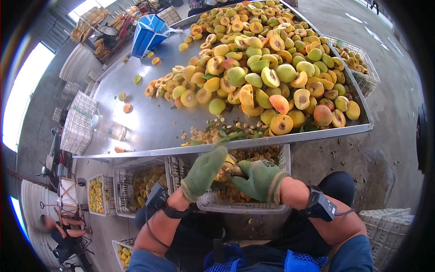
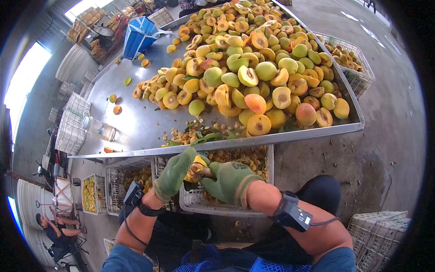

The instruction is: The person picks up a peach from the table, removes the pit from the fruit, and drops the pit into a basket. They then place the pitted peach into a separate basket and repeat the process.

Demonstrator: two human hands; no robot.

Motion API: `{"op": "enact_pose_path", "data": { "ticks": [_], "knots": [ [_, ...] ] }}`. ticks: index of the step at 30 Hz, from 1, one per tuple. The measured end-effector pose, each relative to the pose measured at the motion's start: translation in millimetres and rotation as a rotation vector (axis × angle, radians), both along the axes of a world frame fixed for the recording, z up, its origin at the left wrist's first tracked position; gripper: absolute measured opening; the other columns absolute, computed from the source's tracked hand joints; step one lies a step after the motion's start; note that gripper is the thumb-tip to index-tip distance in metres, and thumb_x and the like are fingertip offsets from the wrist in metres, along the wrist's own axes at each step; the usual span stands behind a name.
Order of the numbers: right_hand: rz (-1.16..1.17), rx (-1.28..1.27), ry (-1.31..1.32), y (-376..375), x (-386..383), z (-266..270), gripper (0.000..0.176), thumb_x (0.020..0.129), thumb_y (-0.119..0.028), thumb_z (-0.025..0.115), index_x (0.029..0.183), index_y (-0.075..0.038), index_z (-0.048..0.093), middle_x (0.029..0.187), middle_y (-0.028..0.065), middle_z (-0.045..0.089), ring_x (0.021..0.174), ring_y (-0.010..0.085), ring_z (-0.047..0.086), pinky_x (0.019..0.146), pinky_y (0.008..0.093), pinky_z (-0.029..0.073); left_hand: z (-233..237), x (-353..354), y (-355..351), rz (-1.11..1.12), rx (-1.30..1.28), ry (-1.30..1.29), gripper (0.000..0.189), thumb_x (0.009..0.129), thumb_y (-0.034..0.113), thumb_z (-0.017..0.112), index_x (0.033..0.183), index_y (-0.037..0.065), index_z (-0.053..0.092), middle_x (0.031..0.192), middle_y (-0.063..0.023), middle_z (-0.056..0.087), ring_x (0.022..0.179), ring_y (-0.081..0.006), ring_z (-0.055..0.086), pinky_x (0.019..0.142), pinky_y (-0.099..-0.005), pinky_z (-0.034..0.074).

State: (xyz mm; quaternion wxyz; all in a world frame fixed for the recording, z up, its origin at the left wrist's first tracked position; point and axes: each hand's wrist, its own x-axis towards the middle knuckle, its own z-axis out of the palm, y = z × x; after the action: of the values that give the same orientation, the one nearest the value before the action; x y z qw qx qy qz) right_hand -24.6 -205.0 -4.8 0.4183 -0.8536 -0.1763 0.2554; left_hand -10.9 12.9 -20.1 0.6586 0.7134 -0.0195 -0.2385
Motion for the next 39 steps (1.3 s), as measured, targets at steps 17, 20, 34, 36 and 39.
{"op": "enact_pose_path", "data": {
  "ticks": [17,20,34,36,39],
  "knots": [
    [-0.057,0.055,0.042,12,-6,-12,0.036,0.096,-0.038,0.059,0.113,-0.007,0.069,0.099,0.0241,0.071,0.095,0.0444,0.068,0.083,0.0509,0.053,-6,2,-7,-0.188,0.58,-0.744,0.021,0.104,0.011,0.049,0.103,-0.002,0.066,0.097,-0.0136,0.069,0.085,-0.025,0.069,0.076,-0.0329,0.055],
    [-0.052,0.112,0.068,14,-5,-23,0.036,0.097,-0.037,0.059,0.113,-0.008,0.069,0.097,0.0233,0.072,0.093,0.0443,0.068,0.082,0.0497,0.053,-6,2,-8,-0.207,0.691,-0.892,0.028,0.107,0.017,0.047,0.105,-0.002,0.067,0.098,-0.0126,0.07,0.085,-0.0223,0.068,0.077,-0.0331,0.055],
    [0.037,0.23,0.099,16,-6,-36,0.04,0.097,-0.04,0.055,0.111,-0.006,0.07,0.097,0.0254,0.071,0.096,0.0448,0.067,0.085,0.0486,0.052,-1,-11,-21,0.084,0.179,-0.293,0.03,0.105,0.021,0.049,0.109,-0.001,0.068,0.106,-0.0099,0.07,0.091,-0.018,0.066,0.083,-0.0323,0.053],
    [0.077,0.16,0.066,11,-5,-25,0.041,0.096,-0.041,0.054,0.112,-0.006,0.07,0.098,0.0259,0.071,0.097,0.045,0.067,0.086,0.0495,0.052,3,-9,-20,0.04,0.192,-0.263,0.035,0.106,0.026,0.047,0.11,-0.001,0.069,0.106,-0.0087,0.07,0.092,-0.0158,0.066,0.084,-0.031,0.053],
    [0.135,0.185,0.08,6,-3,-23,0.04,0.095,-0.04,0.055,0.111,-0.006,0.07,0.097,0.0254,0.071,0.096,0.0442,0.067,0.085,0.0491,0.052,7,-8,-16,-0.044,0.248,-0.234,0.039,0.107,0.032,0.048,0.113,-0.001,0.069,0.105,-0.0081,0.07,0.093,-0.0144,0.065,0.085,-0.03,0.053]
  ]
}}
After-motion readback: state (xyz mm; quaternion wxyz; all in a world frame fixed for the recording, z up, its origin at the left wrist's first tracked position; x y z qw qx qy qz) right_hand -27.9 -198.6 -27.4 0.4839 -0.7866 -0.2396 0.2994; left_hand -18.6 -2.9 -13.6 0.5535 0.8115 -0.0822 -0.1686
